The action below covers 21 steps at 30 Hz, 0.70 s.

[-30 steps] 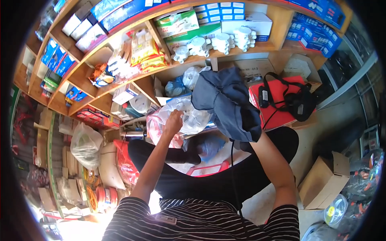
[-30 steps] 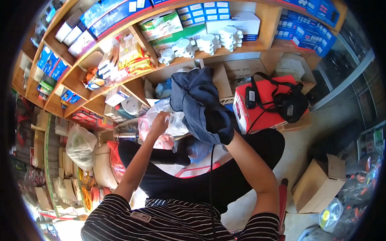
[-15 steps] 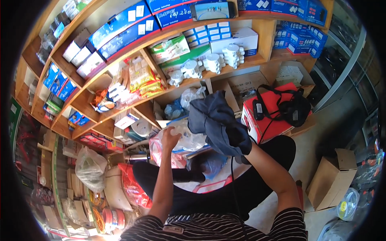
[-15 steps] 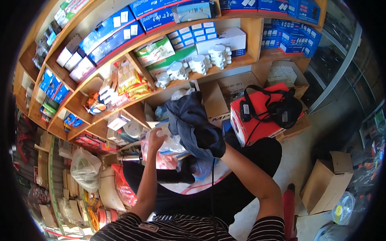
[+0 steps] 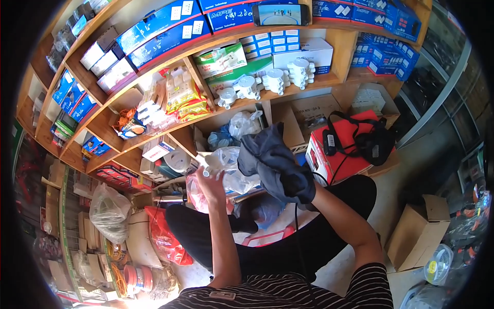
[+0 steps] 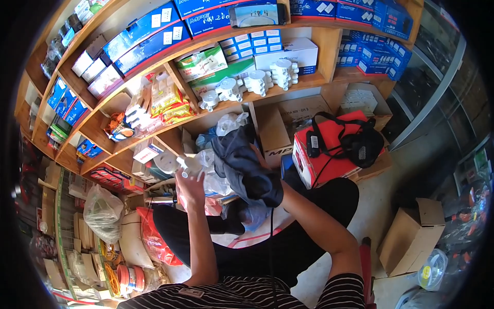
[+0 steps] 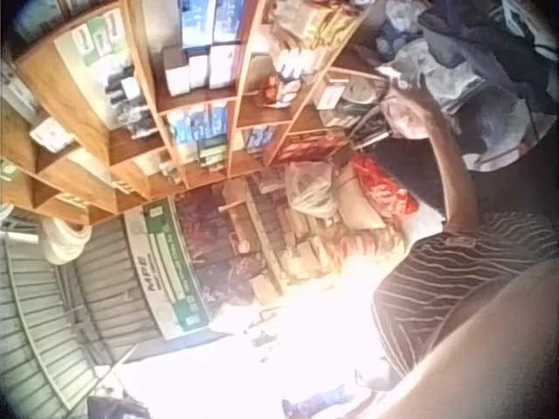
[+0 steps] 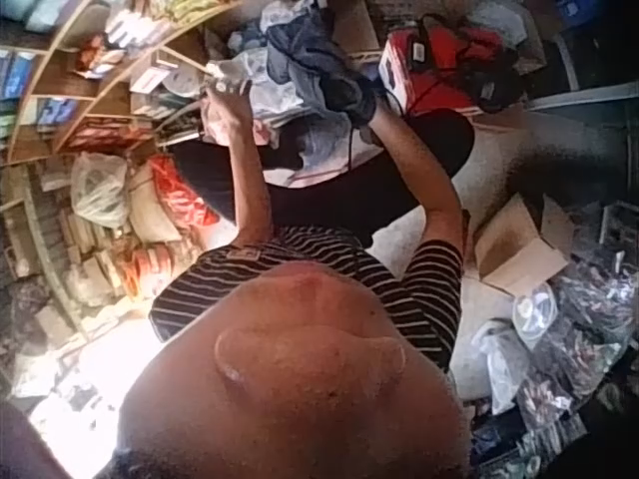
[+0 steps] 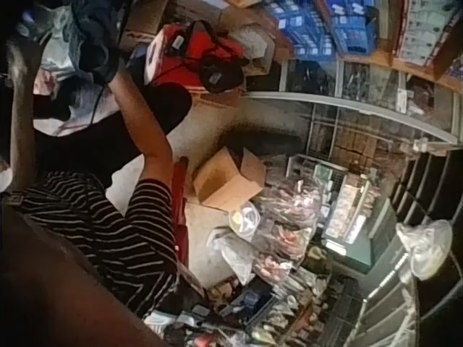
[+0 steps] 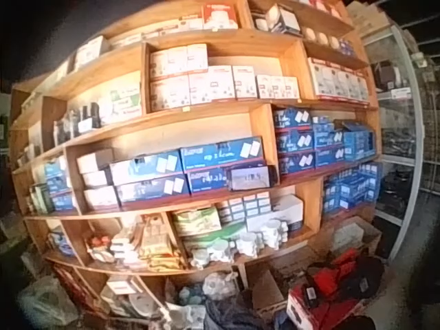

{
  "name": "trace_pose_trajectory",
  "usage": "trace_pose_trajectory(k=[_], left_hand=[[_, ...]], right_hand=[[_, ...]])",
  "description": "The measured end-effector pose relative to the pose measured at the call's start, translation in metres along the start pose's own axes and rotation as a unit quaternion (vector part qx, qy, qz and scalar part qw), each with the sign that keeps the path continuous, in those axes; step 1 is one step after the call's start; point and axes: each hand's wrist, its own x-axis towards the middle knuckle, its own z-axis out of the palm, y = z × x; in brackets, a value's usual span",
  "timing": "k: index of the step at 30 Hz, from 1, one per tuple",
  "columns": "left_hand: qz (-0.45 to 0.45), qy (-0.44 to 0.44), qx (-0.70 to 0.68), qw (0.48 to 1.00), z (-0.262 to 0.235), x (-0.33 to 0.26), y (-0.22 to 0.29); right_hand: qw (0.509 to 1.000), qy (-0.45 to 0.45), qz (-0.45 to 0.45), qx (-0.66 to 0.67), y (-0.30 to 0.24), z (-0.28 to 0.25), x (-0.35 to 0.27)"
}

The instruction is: Assembling plastic plumbing or electrical components by fitting parts together and placing them into plastic bags.

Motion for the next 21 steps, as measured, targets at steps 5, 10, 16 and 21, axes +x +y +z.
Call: trace_pose_trajectory(k=[5,10,16,21], left_hand=[[-0.091,-0.186,-0.09,0.974,0.067,-0.07,-0.009],[0.021,-0.241,-0.039,0.969,0.071,-0.075,0.006],[0.004,-0.227,-0.064,0.972,0.091,-0.08,0.037],[0.057,-0.251,0.057,0.965,0.082,-0.072,0.044]], right_hand=[[0.893,-0.068,-0.093,-0.435,0.002,0.031,0.013],[0.856,-0.151,-0.031,-0.493,-0.022,0.046,0.021],[0.915,-0.064,-0.11,-0.382,-0.024,0.051,0.028],[0.938,-0.068,-0.057,-0.335,-0.031,0.044,0.032]])
